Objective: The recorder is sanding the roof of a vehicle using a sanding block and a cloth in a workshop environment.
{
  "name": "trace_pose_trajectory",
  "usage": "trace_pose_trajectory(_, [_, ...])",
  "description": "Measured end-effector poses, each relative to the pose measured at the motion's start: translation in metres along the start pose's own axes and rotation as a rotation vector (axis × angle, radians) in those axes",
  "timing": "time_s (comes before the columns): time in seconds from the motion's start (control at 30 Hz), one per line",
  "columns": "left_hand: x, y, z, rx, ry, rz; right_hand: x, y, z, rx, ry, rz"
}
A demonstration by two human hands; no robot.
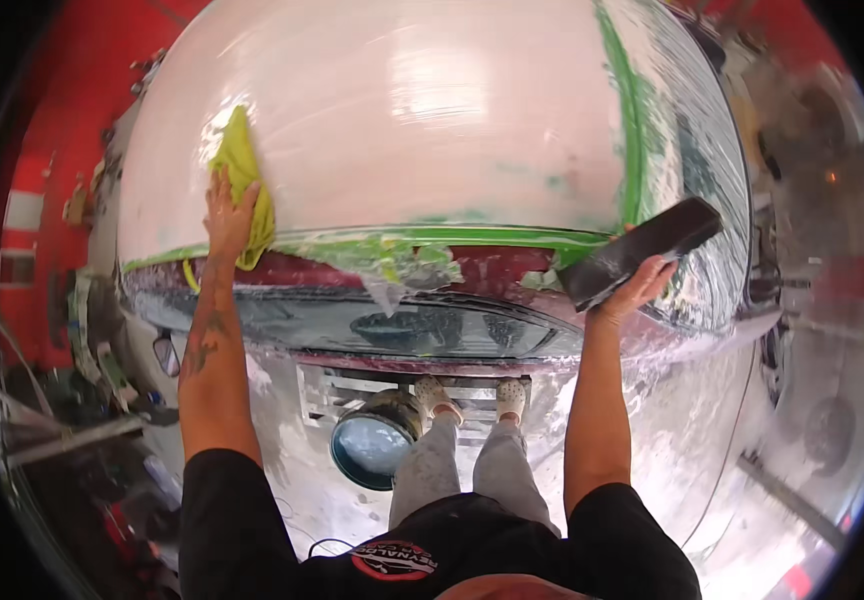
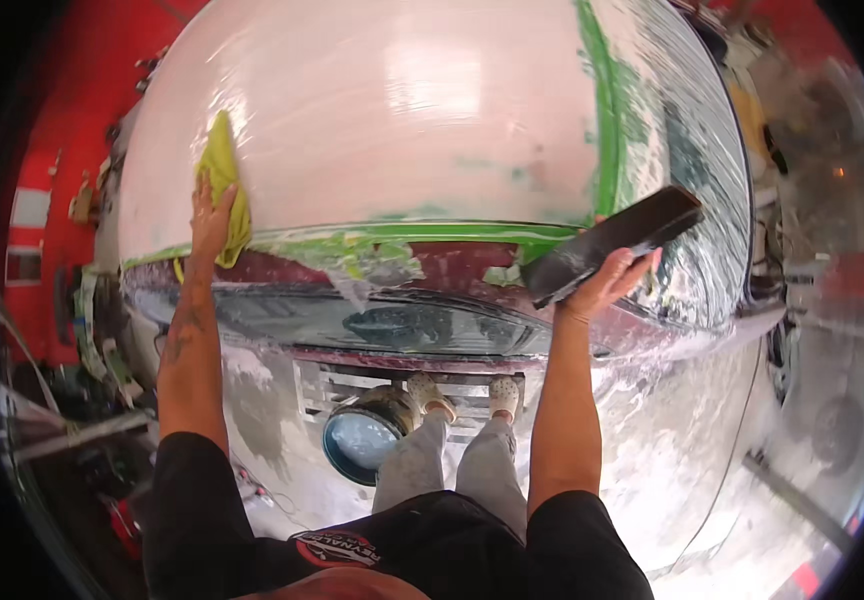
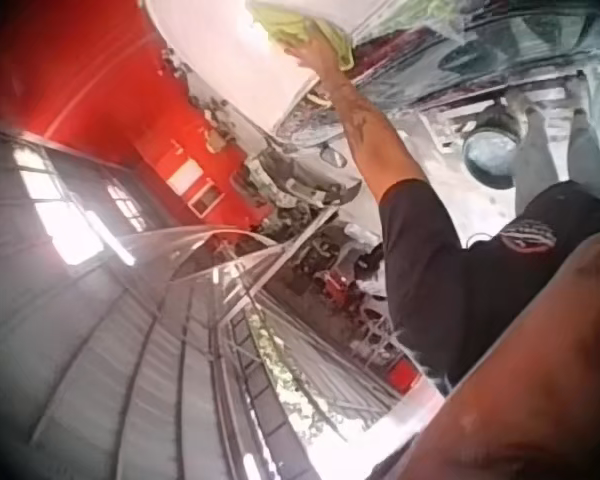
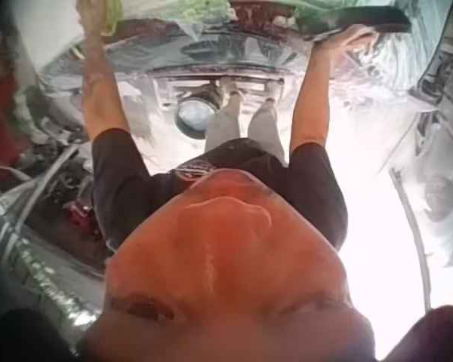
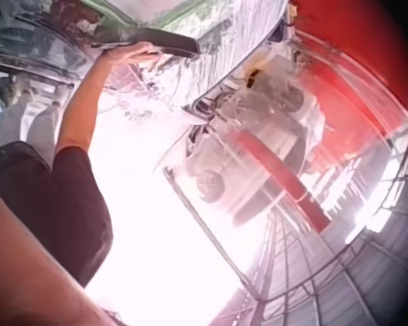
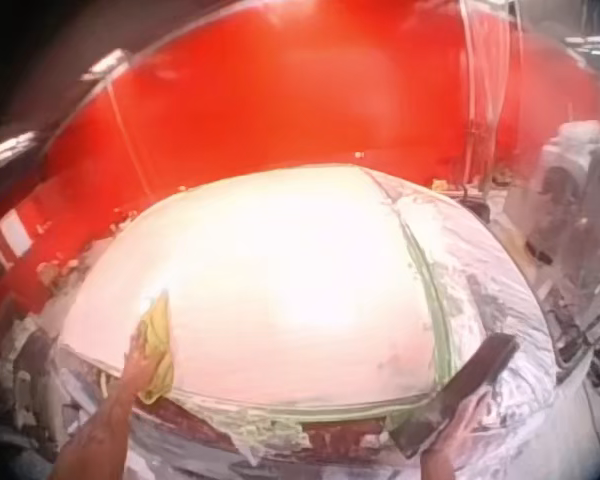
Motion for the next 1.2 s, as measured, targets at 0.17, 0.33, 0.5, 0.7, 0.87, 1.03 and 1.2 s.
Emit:
trace_pose_trajectory(0.17, [-0.114,-0.016,-0.048,-0.14,0.239,0.419,-0.018,-0.072,0.036,-0.145,0.083,0.129])
trace_pose_trajectory(0.33, [-0.294,-0.113,0.07,0.024,0.41,0.784,-0.043,-0.092,0.03,-0.161,0.061,0.117])
trace_pose_trajectory(0.5, [-0.396,-0.185,0.146,0.107,0.299,1.104,-0.035,-0.099,0.038,-0.195,0.064,0.14])
trace_pose_trajectory(0.7, [-0.38,-0.122,0.127,0.104,0.34,0.921,-0.035,-0.098,0.046,-0.101,0.006,0.154])
trace_pose_trajectory(0.87, [-0.29,0.005,0.031,-0.039,0.253,0.54,-0.037,-0.092,0.036,-0.139,-0.042,0.154])
trace_pose_trajectory(1.03, [-0.098,0.127,-0.086,-0.12,0.069,0.074,-0.026,-0.084,0.024,-0.11,-0.138,0.152])
trace_pose_trajectory(1.2, [0.089,0.276,-0.244,-0.396,0.677,0.05,-0.039,-0.109,0.054,-0.155,-0.042,0.245])
Point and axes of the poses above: each hand's wrist, its own y-axis towards the middle knuckle, its own z-axis out of the palm, x = y × z, the point moved 9 cm from there along y, towards the middle knuckle, and after that the axes turned 9 degrees about -z, right-handed, at the moved point
